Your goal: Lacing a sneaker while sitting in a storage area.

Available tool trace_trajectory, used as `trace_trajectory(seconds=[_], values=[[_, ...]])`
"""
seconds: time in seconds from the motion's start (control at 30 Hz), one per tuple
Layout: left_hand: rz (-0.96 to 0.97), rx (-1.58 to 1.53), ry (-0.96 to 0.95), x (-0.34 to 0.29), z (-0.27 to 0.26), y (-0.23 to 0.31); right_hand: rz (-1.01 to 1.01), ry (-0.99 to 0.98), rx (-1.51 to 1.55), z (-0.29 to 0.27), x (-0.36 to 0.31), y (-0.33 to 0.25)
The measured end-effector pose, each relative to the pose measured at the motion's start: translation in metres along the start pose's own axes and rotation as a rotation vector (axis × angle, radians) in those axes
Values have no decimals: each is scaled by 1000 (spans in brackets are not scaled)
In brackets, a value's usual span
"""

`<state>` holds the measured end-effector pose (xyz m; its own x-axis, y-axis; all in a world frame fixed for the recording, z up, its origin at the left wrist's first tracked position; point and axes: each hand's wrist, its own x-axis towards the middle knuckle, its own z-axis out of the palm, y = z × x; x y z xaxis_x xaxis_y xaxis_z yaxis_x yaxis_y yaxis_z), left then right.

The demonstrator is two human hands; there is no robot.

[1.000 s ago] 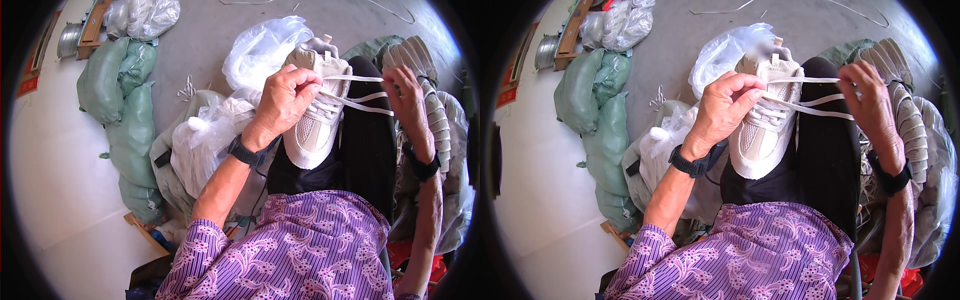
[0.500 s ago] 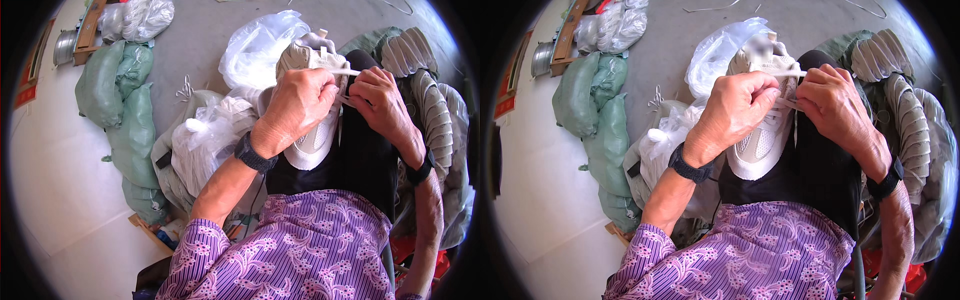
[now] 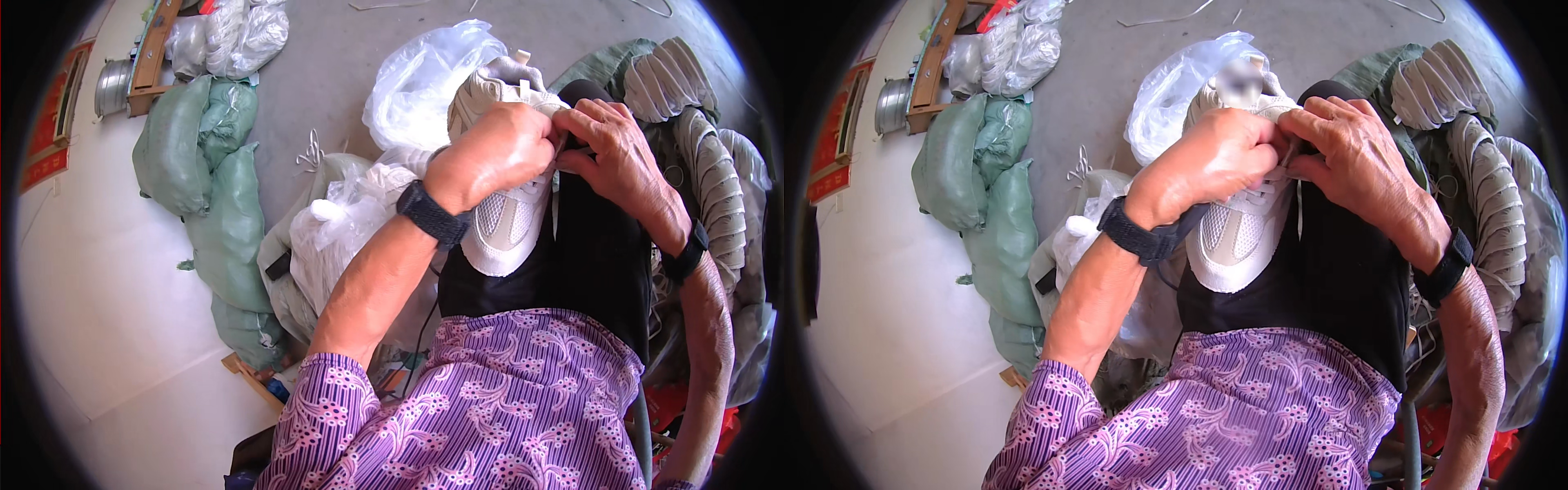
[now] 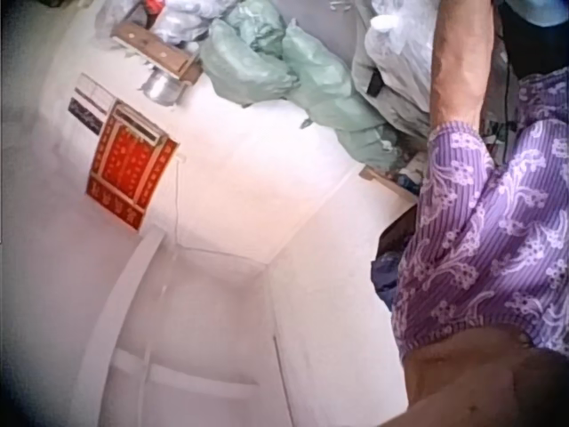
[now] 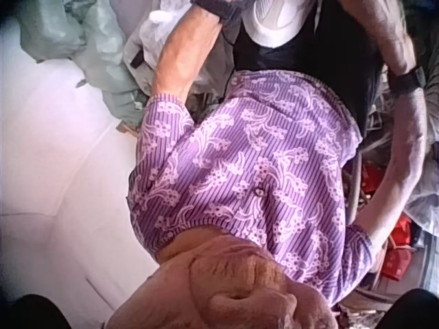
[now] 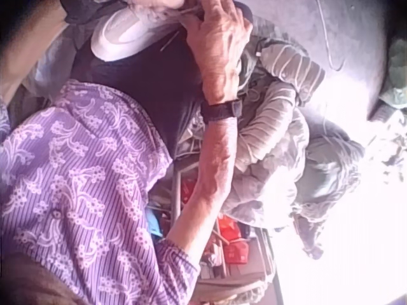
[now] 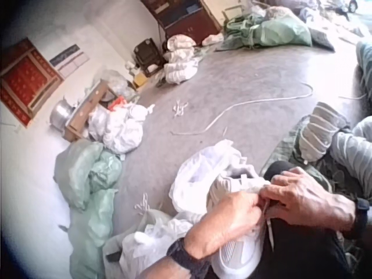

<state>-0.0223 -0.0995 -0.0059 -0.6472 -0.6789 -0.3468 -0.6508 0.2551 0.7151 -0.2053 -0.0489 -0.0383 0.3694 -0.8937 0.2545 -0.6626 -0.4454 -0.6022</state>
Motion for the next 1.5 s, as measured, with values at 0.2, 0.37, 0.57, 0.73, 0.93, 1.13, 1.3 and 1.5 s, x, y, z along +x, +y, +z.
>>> trace_trajectory(seconds=[0.2, 0.37, 0.57, 0.73, 0.93, 1.13, 1.3, 1.5], values=[[150, 298, 45, 12, 13, -6, -17, -44, -106, -3, -5, 1], [226, 347, 89, -1, 17, -8, -29, 3, -83, -4, -8, 0], [167, -139, 490, -33, 20, -18, 9, -34, -53, -7, -4, -4], [189, -188, 497, -36, 24, -20, -94, 1, 67, 6, 6, -13], [214, 39, 363, -35, 22, -19, 159, 154, 563, -21, 25, -37], [277, -8, 362, -23, 22, -18, 168, 121, 817, -55, 34, -43], [278, 96, 342, -17, 28, -2, 337, 101, 1228, -27, 23, -48], [45, -220, 92, -16, 25, 7, 522, -30, 918, -81, 2, -13]])
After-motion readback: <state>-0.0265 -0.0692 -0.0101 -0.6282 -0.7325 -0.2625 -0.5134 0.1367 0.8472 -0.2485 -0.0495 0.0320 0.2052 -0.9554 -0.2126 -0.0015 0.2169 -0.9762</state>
